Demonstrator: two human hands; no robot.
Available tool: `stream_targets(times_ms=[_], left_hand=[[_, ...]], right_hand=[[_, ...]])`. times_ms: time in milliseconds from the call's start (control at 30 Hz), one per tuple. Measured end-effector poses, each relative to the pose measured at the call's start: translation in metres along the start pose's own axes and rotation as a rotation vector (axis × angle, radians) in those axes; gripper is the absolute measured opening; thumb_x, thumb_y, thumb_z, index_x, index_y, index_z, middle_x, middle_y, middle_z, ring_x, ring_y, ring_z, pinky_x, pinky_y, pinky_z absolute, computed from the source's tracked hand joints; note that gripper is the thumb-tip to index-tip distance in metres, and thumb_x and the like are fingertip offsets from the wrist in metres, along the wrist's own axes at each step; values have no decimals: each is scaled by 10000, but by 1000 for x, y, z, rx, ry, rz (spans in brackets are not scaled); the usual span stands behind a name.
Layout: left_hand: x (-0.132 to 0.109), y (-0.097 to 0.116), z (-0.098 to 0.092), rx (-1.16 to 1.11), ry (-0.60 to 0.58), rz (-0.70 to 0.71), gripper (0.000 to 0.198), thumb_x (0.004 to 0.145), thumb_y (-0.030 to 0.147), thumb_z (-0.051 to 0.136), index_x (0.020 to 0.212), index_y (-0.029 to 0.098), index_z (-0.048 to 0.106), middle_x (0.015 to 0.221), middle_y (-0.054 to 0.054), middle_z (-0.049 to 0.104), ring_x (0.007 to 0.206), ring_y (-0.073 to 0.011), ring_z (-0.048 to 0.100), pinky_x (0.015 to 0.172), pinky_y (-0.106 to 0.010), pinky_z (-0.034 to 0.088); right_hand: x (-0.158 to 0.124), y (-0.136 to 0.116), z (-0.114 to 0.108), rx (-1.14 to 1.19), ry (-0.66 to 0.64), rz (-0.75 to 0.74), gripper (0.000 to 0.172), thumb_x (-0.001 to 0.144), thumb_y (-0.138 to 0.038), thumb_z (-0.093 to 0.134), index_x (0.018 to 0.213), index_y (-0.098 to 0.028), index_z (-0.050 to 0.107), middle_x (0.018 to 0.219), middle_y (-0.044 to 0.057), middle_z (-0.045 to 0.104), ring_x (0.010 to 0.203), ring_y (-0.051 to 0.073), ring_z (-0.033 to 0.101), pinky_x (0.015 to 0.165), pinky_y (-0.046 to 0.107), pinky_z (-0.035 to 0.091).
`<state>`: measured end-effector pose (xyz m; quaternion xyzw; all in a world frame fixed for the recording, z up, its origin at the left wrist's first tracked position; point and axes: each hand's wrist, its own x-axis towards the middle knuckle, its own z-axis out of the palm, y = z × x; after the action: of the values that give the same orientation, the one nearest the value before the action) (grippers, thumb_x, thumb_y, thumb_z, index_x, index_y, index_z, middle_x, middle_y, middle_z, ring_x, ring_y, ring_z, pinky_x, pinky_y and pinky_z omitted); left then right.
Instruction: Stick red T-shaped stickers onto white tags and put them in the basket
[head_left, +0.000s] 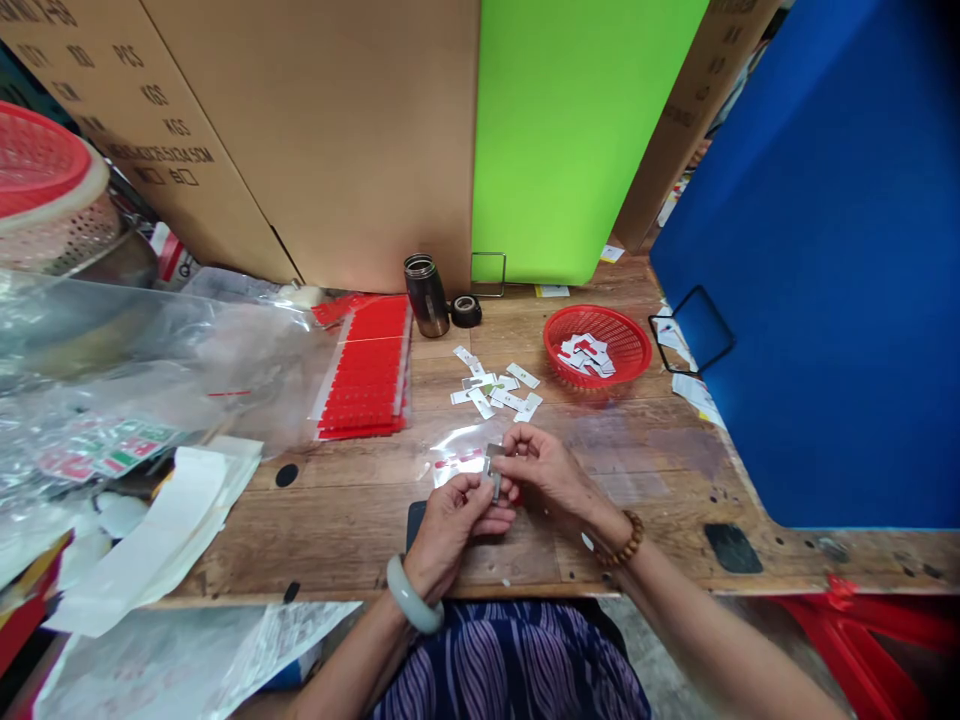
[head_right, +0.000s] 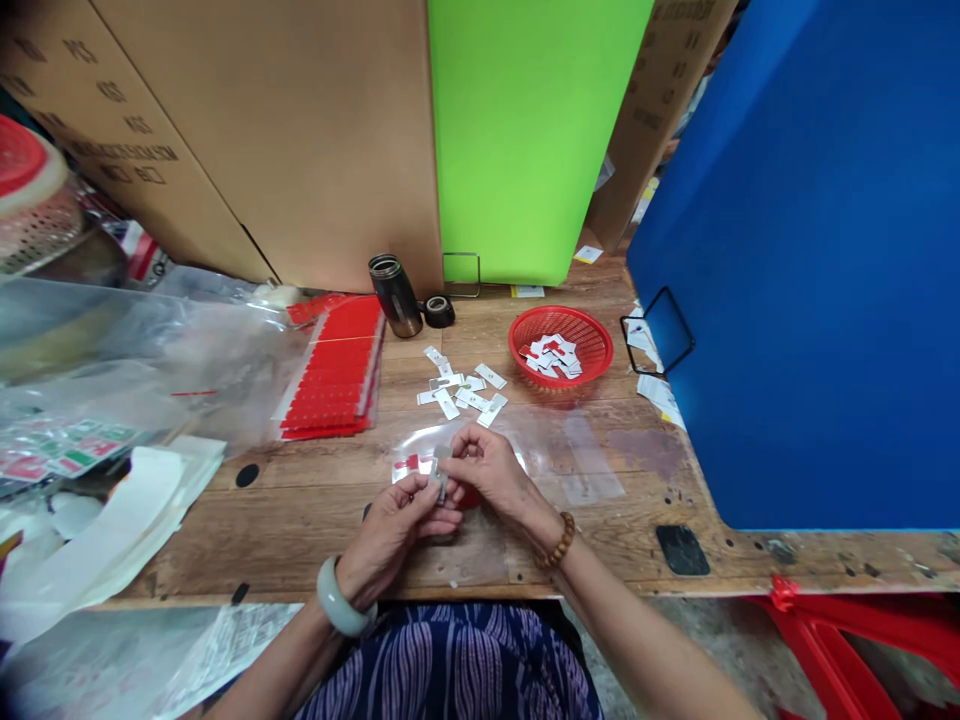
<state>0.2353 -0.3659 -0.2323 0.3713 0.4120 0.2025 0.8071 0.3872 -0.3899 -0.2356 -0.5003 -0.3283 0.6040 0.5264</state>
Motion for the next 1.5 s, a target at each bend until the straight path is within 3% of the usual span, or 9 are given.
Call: stream_targets(times_ms=[233, 367, 600, 833, 933, 1033, 1167, 1300, 1500], left_hand=[[-13, 9, 0, 54, -92, -49, 300, 717, 385, 684, 776, 102, 604, 558, 24, 551, 374, -29, 447, 373, -146, 351], [-16, 9, 0, 12, -169, -77, 286, 757, 389, 643, 766, 105, 614, 532, 35, 517, 348, -8, 379, 347, -131, 282], [-16, 5, 3, -71, -152, -160, 269, 732, 344, 680, 785, 84, 635, 618, -43, 623, 457, -80, 584, 446, -159, 466], [-16, 4, 2, -20, -134, -194, 285, 719, 355, 693, 762, 82, 625, 588, -35, 626, 443, -82, 592, 433, -151, 476], [-13, 4, -3, 56, -73, -153, 297, 718, 375, 690, 748, 96, 595, 597, -34, 637, 453, -94, 607, 435, -160, 480], [-8, 3, -13, 100, 28, -87, 305, 710, 385, 695, 744, 107, 575, 617, -46, 660, 489, -109, 629, 472, -174, 503], [2, -1, -25, 75, 130, -35, 281, 700, 336, 718, 772, 92, 600, 741, -97, 702, 637, -134, 676, 629, -205, 547], [10, -9, -28, 63, 180, -19, 286, 694, 299, 729, 833, 83, 604, 713, -99, 705, 611, -134, 674, 619, -213, 553], [17, -22, -27, 71, 190, 8, 287, 688, 308, 733, 821, 87, 609, 712, -92, 708, 640, -144, 687, 625, -208, 554]], right_hand=[[-21, 15, -3, 304, -79, 7, 384, 678, -306, 749, 993, -171, 577, 718, -25, 599, 542, 65, 549, 501, 177, 439], [-27, 20, -5, 317, -85, 10, 355, 666, -355, 754, 930, -156, 627, 658, -16, 602, 536, 80, 539, 512, 199, 442], [-30, 30, -2, 257, -29, -67, 288, 702, -377, 722, 878, -169, 632, 616, -28, 587, 518, 85, 529, 520, 211, 432], [-33, 39, -1, 271, -1, -59, 254, 738, -376, 693, 878, -174, 630, 617, -32, 572, 512, 79, 516, 523, 205, 420], [-34, 39, -4, 222, -13, -31, 357, 794, -430, 621, 1044, -176, 603, 679, -6, 596, 568, 99, 546, 568, 226, 438], [-36, 38, -13, 93, 74, -43, 417, 853, -466, 518, 1184, -213, 504, 867, 29, 611, 624, 113, 562, 569, 246, 440], [-39, 39, -20, -412, 270, -115, 181, 854, -345, 540, 938, -191, 584, 801, 18, 588, 681, 142, 541, 643, 280, 429], [-43, 41, -10, -776, 277, -236, 102, 865, -197, 495, 816, -191, 584, 829, 28, 573, 810, 178, 532, 758, 314, 406], [-42, 46, 2, -957, 313, -246, 142, 862, -107, 427, 817, -187, 536, 824, 38, 527, 801, 188, 510, 745, 319, 406]])
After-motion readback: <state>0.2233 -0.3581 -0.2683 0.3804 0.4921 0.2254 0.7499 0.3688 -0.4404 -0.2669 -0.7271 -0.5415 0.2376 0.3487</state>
